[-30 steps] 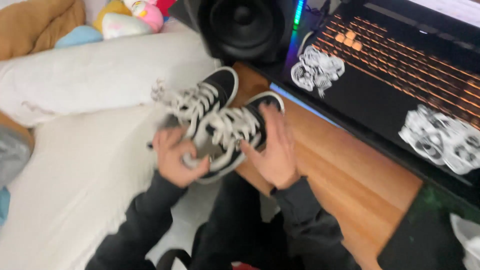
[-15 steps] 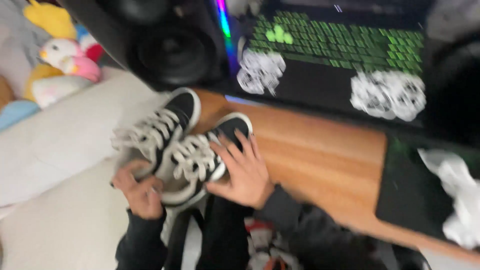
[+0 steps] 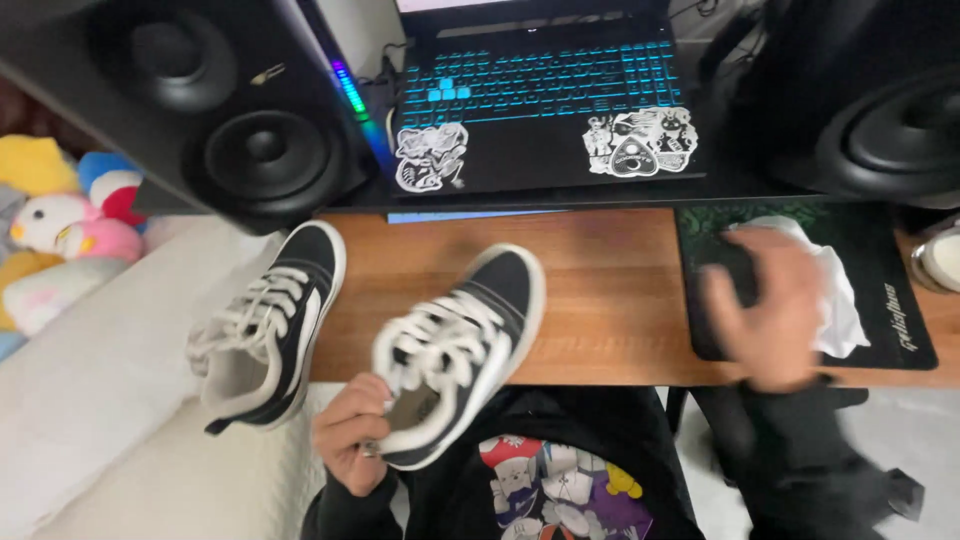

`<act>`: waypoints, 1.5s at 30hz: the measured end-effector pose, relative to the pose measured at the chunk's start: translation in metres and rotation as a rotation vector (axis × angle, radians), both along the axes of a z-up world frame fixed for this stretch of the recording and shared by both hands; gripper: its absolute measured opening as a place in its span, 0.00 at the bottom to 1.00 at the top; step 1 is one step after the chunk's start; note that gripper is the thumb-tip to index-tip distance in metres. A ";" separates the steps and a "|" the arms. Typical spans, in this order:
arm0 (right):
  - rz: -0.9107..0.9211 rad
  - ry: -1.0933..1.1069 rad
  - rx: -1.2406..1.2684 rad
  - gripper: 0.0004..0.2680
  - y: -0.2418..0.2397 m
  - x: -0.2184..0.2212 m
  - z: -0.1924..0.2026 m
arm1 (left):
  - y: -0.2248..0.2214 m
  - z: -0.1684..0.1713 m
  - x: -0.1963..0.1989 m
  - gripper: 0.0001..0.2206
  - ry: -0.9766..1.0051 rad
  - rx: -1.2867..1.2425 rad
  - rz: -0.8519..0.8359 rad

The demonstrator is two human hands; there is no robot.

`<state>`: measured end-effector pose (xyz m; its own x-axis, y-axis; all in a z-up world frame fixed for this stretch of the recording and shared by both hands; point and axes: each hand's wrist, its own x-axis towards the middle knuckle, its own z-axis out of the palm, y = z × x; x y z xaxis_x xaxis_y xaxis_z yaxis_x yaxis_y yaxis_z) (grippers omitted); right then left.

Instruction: The person is cleaning a pair of black and white sneakers with a tissue and then lacing them up while sitting at a desk.

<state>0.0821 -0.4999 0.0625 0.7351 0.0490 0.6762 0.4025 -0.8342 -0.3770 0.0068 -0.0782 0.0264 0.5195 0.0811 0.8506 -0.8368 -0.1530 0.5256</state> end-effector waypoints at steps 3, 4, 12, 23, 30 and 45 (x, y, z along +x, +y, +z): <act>-0.314 -0.156 -0.293 0.14 -0.058 0.008 -0.035 | -0.024 0.028 0.022 0.26 0.025 0.174 -0.204; -0.342 -0.154 -0.297 0.14 -0.063 0.017 -0.037 | -0.026 0.029 0.034 0.26 0.021 0.173 -0.232; -0.333 0.246 -0.140 0.18 -0.098 0.040 -0.087 | -0.045 0.011 0.101 0.19 0.139 0.316 -0.057; -0.363 -0.356 0.747 0.04 -0.071 0.000 -0.084 | -0.032 -0.021 0.085 0.15 0.267 0.247 0.121; -0.144 -0.070 1.508 0.19 0.020 -0.045 -0.060 | -0.032 -0.032 0.063 0.34 0.305 0.124 -0.433; -0.056 -0.446 0.633 0.12 0.104 -0.034 -0.097 | -0.031 -0.066 0.060 0.36 0.610 -0.002 -0.101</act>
<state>0.0477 -0.3962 -0.0341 0.3770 -0.4741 0.7957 0.5918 -0.5376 -0.6007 0.0668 -0.1096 -0.0399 0.9174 0.0072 0.3978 -0.3957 -0.0874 0.9142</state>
